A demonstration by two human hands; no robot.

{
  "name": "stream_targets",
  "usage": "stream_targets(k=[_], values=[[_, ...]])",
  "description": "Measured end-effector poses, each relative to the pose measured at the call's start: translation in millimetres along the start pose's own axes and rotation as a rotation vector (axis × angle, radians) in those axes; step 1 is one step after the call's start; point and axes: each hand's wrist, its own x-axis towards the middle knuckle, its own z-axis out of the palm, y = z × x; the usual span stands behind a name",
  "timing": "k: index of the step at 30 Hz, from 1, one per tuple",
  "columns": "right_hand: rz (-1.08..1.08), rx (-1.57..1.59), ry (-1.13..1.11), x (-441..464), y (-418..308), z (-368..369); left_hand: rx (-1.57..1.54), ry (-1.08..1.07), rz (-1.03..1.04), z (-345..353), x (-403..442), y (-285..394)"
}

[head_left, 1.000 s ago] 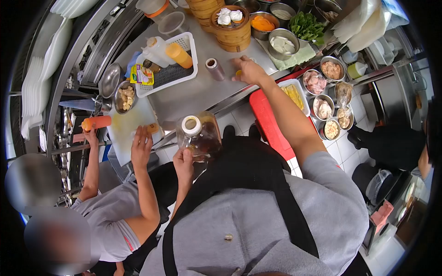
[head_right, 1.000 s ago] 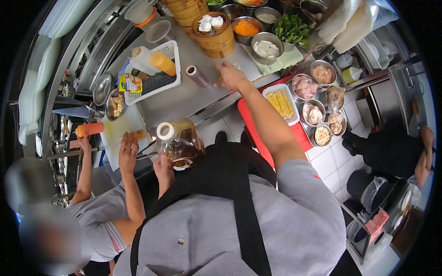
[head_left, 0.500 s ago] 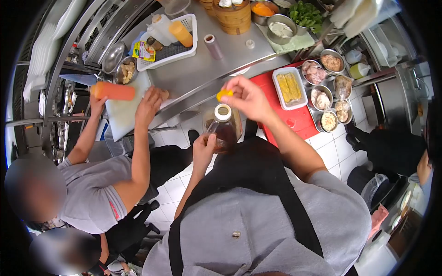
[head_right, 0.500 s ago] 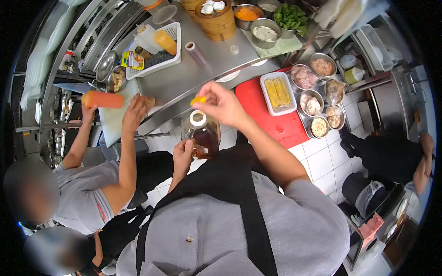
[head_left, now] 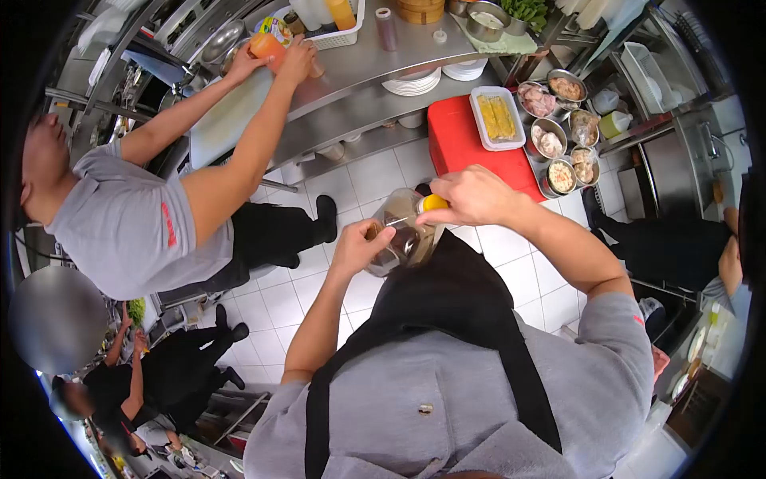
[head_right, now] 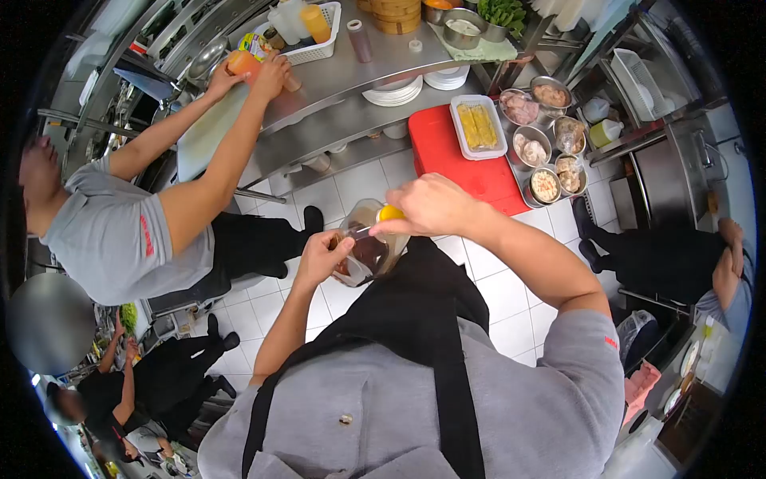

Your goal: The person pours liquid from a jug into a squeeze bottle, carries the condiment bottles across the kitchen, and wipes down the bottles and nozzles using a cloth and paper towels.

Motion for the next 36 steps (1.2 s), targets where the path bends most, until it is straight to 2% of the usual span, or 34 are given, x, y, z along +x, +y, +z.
stream_targets(k=[1, 3, 4, 5, 7, 8, 11, 12, 13, 14, 15, 17, 18, 19, 21, 22, 25, 26, 27, 30, 33, 35, 36], values=[[0.002, -0.006, 0.003, -5.7, -8.6, 1.3, 0.001, -0.002, 0.007, 6.0, -6.6, -8.0], [0.281, -0.142, -0.268, -13.7, -23.6, 4.7, 0.077, 0.059, 0.030, 19.2, -18.9, -22.0], [0.364, -0.135, -0.302, -16.8, -26.0, 7.5, -0.007, 0.028, -0.081, 21.2, -27.8, -19.4], [0.372, -0.129, -0.302, -21.4, -28.7, 8.2, -0.004, 0.019, -0.085, 22.5, -30.8, -19.3], [-0.187, 0.158, 0.213, -34.8, -28.6, 6.6, -0.063, -0.029, -0.159, 31.3, -33.7, -19.7], [-0.235, 0.108, 0.053, -47.6, -23.4, 9.0, -0.065, -0.037, -0.164, 33.0, -33.5, -22.1], [-0.335, 0.019, -0.043, -69.0, 2.0, 13.3, 0.041, -0.182, -0.049, 35.3, -8.6, -18.8], [-0.327, 0.019, -0.047, -72.5, 10.4, 14.2, 0.068, -0.262, 0.011, 37.9, 2.3, -9.7], [-0.267, -0.063, 0.040, -74.7, 17.6, 14.5, 0.092, -0.341, 0.070, 41.2, 11.6, 3.7], [-0.210, -0.143, 0.125, -76.4, 23.9, 15.0, 0.132, -0.329, 0.020, 43.8, 19.1, 19.4], [-0.214, -0.142, 0.120, -77.2, 29.5, 19.0, 0.127, -0.326, 0.018, 51.2, 26.4, 16.7], [0.272, -0.192, 0.221, -77.2, 37.0, 28.1, 0.140, -0.172, 0.071, 67.9, 45.9, 9.7], [0.440, -0.124, 0.233, -74.7, 42.1, 32.5, 0.137, -0.166, 0.072, 74.8, 55.6, 14.4], [0.436, -0.123, 0.232, -71.5, 53.4, 35.6, 0.222, -0.085, 0.097, 82.1, 65.4, 17.1], [0.769, -0.051, 0.089, -64.3, 66.6, 41.4, 0.398, 0.058, 0.130, 93.8, 75.6, 18.6], [0.892, -0.009, -0.004, -53.6, 72.5, 35.6, 0.386, 0.086, 0.108, 98.0, 87.4, 13.8], [1.003, 0.079, 0.036, -36.3, 109.7, 59.6, 0.394, 0.157, 0.046, 105.8, 129.0, -5.4], [1.062, 0.226, 0.096, -32.3, 121.2, 71.4, 0.407, 0.123, -0.028, 106.0, 148.4, -14.1], [1.073, 0.234, 0.088, -31.8, 127.4, 81.3, 0.408, 0.110, -0.037, 107.0, 172.5, -29.3], [1.089, 0.378, 0.146, -37.0, 133.3, 125.5, 0.279, 0.121, -0.324, 96.1, 246.3, -75.5], [1.224, 0.482, -0.070, -63.8, 132.9, 159.7, 0.314, 0.196, -0.444, 103.7, 336.6, -234.3], [1.302, 0.465, -0.076, -93.9, 128.5, 194.7, 0.347, 0.126, -0.552, 97.7, 384.1, -287.0], [1.363, 0.477, -0.124, -107.1, 134.0, 210.3, 0.224, 0.089, -0.613, 93.8, 408.9, -316.3]])
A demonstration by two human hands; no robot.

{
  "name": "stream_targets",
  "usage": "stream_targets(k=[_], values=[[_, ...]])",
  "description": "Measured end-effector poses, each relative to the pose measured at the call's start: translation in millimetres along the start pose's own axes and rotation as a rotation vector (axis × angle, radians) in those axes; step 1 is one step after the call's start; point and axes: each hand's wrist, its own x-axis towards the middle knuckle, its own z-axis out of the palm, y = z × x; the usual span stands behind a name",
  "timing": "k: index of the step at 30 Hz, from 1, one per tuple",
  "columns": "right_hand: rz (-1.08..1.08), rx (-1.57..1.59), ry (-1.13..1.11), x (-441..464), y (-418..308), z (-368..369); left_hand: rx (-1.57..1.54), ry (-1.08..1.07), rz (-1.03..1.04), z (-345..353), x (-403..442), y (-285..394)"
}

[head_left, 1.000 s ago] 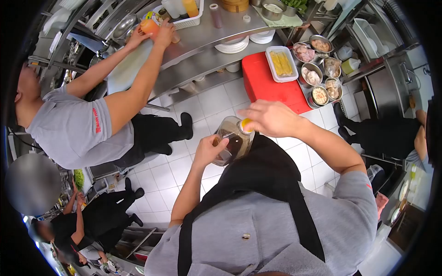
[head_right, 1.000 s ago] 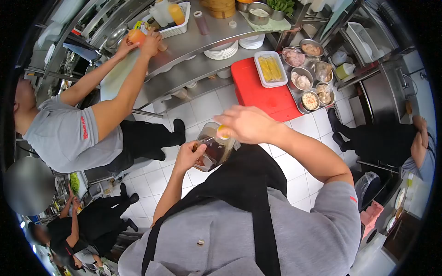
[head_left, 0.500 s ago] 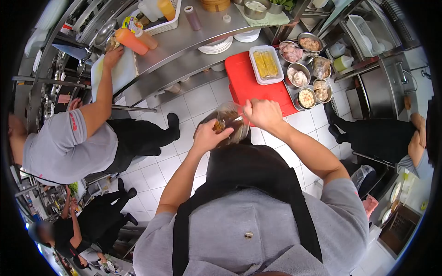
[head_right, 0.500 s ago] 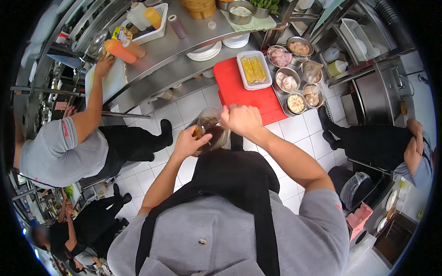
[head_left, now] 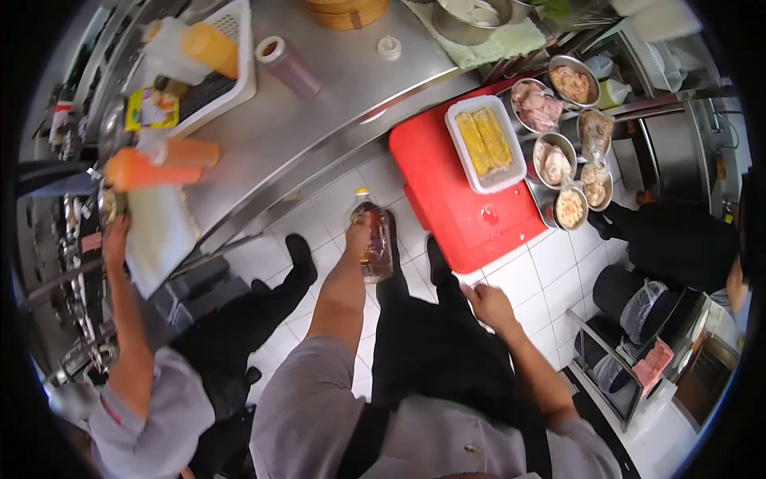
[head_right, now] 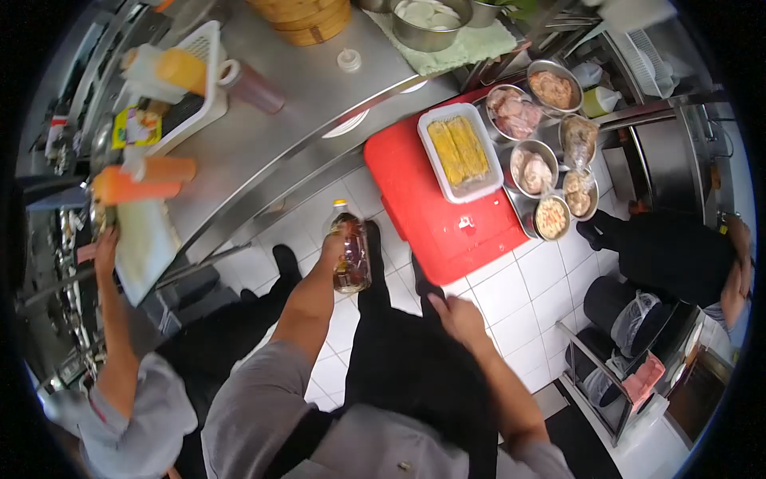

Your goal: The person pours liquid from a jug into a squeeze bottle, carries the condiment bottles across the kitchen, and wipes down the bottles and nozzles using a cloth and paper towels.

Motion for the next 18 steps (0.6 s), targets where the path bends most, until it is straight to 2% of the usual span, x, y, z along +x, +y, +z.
stream_targets(k=[1, 3, 5, 8, 9, 11, 12, 14, 16, 18], values=[[0.082, 0.006, -0.006, -2.2, 11.3, 5.1, -0.096, -0.070, -0.065, 10.7, 49.8, -24.0], [0.210, 0.028, -0.015, -0.5, 13.1, 14.5, 0.111, 0.038, 0.007, 28.9, 174.7, -84.7], [0.289, 0.037, -0.051, 3.0, 2.7, 20.0, -0.063, 0.108, 0.159, 8.0, 168.0, -50.8], [0.208, 0.073, -0.092, 21.5, -46.8, 12.9, -0.338, 0.041, -0.026, -18.2, 212.9, -25.2], [0.064, 0.082, -0.035, 30.5, -61.9, 14.0, -0.486, 0.012, -0.125, -37.1, 208.5, -5.8], [-0.156, 0.102, 0.058, 50.3, -103.0, 1.1, -0.937, -0.036, -0.064, -46.4, 223.5, 1.6], [-0.231, 0.119, 0.096, 61.6, -131.4, -16.7, -0.901, -0.023, -0.046, -43.0, 250.9, -15.9], [-0.453, 0.121, 0.312, 89.3, -173.7, -46.5, -0.839, 0.001, -0.007, -36.3, 293.4, -44.2], [-0.634, -0.030, 0.570, 119.9, -207.3, -80.3, -0.853, -0.004, 0.025, -29.6, 319.0, -67.5], [-0.683, -0.116, 0.698, 150.5, -227.3, -110.8, -1.002, -0.089, 0.020, -27.0, 334.8, -77.0]])
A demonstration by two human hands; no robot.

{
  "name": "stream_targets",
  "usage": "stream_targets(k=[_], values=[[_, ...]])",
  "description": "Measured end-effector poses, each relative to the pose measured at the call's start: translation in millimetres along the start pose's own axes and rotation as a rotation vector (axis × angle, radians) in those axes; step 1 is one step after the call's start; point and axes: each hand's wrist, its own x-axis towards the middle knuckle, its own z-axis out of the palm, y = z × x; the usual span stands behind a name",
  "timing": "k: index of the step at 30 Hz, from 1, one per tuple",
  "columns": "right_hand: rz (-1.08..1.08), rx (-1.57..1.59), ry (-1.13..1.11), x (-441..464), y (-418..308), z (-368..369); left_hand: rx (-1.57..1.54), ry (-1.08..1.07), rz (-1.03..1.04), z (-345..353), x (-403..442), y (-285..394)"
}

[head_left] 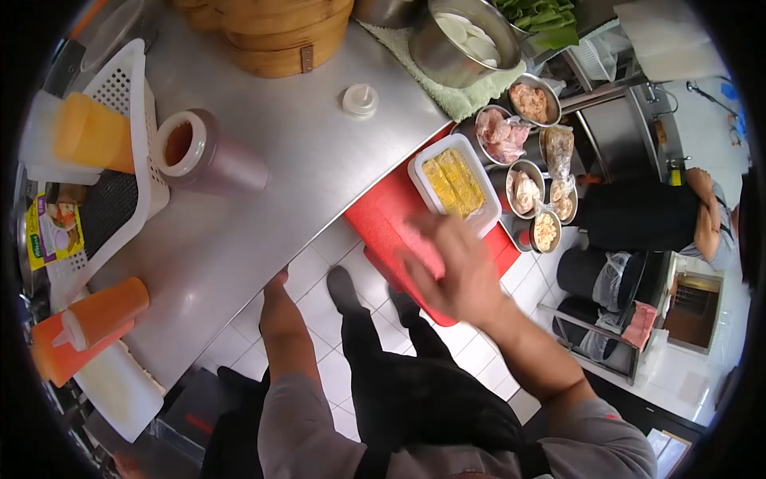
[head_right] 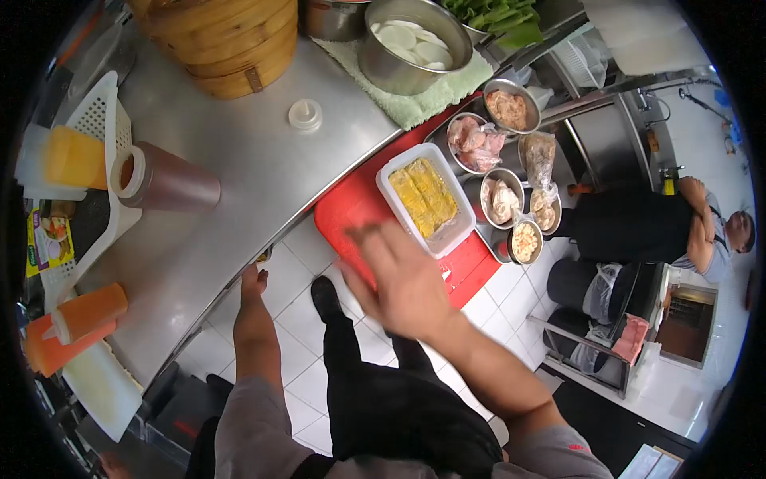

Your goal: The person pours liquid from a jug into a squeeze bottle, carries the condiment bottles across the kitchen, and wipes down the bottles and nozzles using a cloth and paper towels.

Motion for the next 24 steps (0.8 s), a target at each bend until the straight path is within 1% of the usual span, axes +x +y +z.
stream_targets(k=[2, 3, 5, 7, 8, 9, 10, 11, 12, 13, 14, 15, 16, 17, 19, 20, 21, 23, 24], values=[[-0.008, -0.009, 0.059, 48.7, 2.4, -5.3, -0.426, -0.025, -0.236, 0.1, -7.5, 5.0], [-0.041, -0.006, 0.084, 71.4, 5.6, -6.2, -0.436, -0.025, -0.240, 12.1, -25.9, 8.3], [-0.077, 0.010, 0.106, 104.1, 8.6, -4.4, -0.338, -0.056, -0.177, 24.9, -66.0, 19.4], [-0.109, -0.099, 0.013, 129.6, 6.3, -7.2, -0.075, 0.044, -0.227, 47.6, -124.2, 25.1], [-0.125, -0.080, 0.017, 141.7, 6.0, -5.1, 0.290, -0.067, -0.183, 49.9, -136.2, 15.2], [-0.140, -0.126, -0.081, 149.1, 12.9, 0.3, 0.728, -0.165, -0.103, 51.7, -147.3, 4.3], [-0.159, -0.174, -0.180, 155.2, 18.8, 5.9, 1.085, -0.232, 0.002, 53.3, -158.3, -6.5], [-0.181, -0.154, -0.175, 160.7, 22.3, 13.5, 0.977, -0.524, -0.038, 83.1, -235.8, 51.4], [-0.163, -0.179, -0.198, 164.1, 29.5, 19.7, 0.949, -0.692, 0.193, 86.0, -252.8, 32.7], [-0.145, -0.203, -0.222, 168.1, 32.4, 21.8, 0.672, -0.778, 0.016, 115.0, -318.2, 74.7], [-0.167, -0.185, -0.218, 171.4, 34.6, 17.9, 0.479, -0.877, 0.034, 134.9, -377.1, 115.2], [-0.231, -0.104, -0.223, 174.6, 35.3, 10.8, 0.324, -0.956, 0.038, 150.5, -429.7, 160.9], [-0.296, -0.032, -0.228, 179.1, 31.0, 2.6, 0.286, -0.961, 0.182, 166.9, -475.5, 201.1], [-0.319, -0.021, -0.223, 183.6, 7.3, -13.5, 0.286, -0.943, 0.202, 166.4, -498.1, 226.4], [-0.196, 0.254, -0.226, 191.3, -57.0, -57.6, 0.214, -0.608, 0.690, 160.5, -529.3, 261.5], [-0.295, 0.336, -0.201, 194.9, -75.5, -64.9, 0.128, -0.380, 0.868, 162.8, -533.5, 279.4], [-0.316, 0.352, -0.212, 197.9, -88.1, -67.2, 0.043, -0.139, 1.035, 163.9, -534.7, 298.9], [-0.443, 0.222, -0.345, 209.3, -108.2, -70.3, -0.012, 0.164, 1.114, 157.4, -520.7, 327.4], [-0.456, 0.154, -0.376, 210.3, -116.7, -70.8, 0.059, 0.163, 1.093, 160.0, -519.9, 341.4]])
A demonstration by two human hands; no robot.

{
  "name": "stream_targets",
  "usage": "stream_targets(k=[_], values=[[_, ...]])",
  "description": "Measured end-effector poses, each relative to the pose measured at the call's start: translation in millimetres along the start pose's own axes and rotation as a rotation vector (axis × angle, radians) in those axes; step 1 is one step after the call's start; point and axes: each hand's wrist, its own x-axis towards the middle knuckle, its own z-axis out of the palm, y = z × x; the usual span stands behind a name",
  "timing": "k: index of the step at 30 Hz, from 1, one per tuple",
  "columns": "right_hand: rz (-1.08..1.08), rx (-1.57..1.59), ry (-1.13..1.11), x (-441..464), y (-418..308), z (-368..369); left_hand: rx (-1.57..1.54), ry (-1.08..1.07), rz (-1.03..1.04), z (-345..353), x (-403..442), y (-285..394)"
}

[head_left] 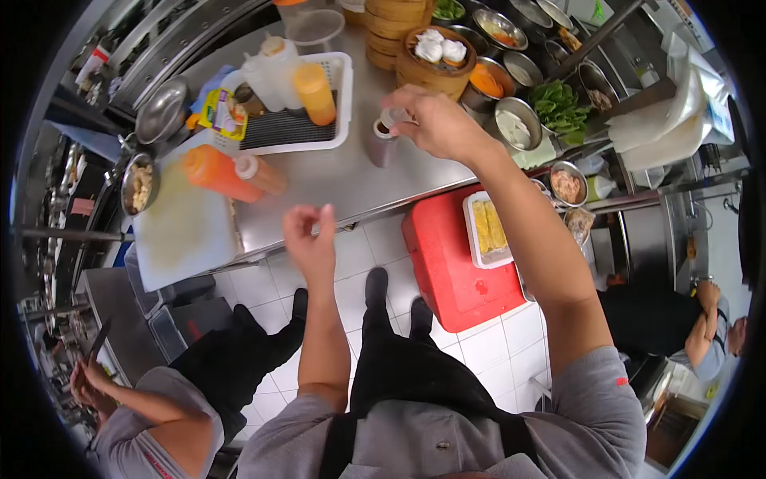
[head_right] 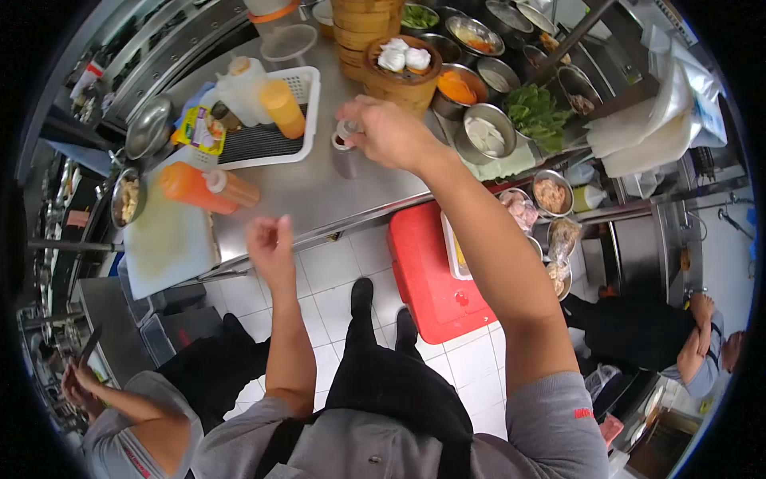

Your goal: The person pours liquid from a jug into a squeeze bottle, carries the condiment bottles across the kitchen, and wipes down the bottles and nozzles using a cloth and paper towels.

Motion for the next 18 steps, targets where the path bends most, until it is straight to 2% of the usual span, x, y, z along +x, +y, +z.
stream_targets(k=[3, 5, 6, 7, 9, 11, 13, 15, 16, 18], values=[[-0.130, -0.106, -0.113, 10.1, 1.0, 2.4, 0.139, -0.123, 0.022, 40.7, 29.8, 6.7], [-0.140, -0.114, -0.180, 16.4, -2.3, 1.5, 0.305, -0.235, 0.149, 73.7, 50.7, 15.2], [-0.139, -0.128, -0.246, 19.5, -3.4, 0.5, 0.305, -0.235, 0.148, 88.0, 58.7, 12.5], [-0.136, -0.132, -0.245, 24.6, -3.0, 0.4, 0.324, -0.243, 0.141, 103.3, 65.8, 3.9], [-0.292, -0.125, -0.293, 32.1, 0.9, 0.4, 0.325, -0.266, 0.129, 122.4, 75.9, -10.8], [-0.299, -0.190, -0.332, 37.5, 10.1, 3.8, 0.346, -0.364, -0.084, 126.4, 84.4, -17.3], [-0.318, -0.249, -0.362, 42.7, -6.1, -1.2, 0.295, -0.377, -0.049, 125.6, 87.4, -10.7], [-0.005, -0.629, -0.508, 43.6, -38.7, -10.9, 0.321, -0.442, -0.004, 122.9, 87.9, -9.1], [0.000, -0.631, -0.498, 44.9, -49.1, -14.9, 0.321, -0.448, 0.006, 122.8, 86.9, -12.5], [0.219, -0.606, -0.456, 47.8, -61.5, -22.7, 0.266, -0.377, 0.037, 126.7, 84.9, -14.0]])
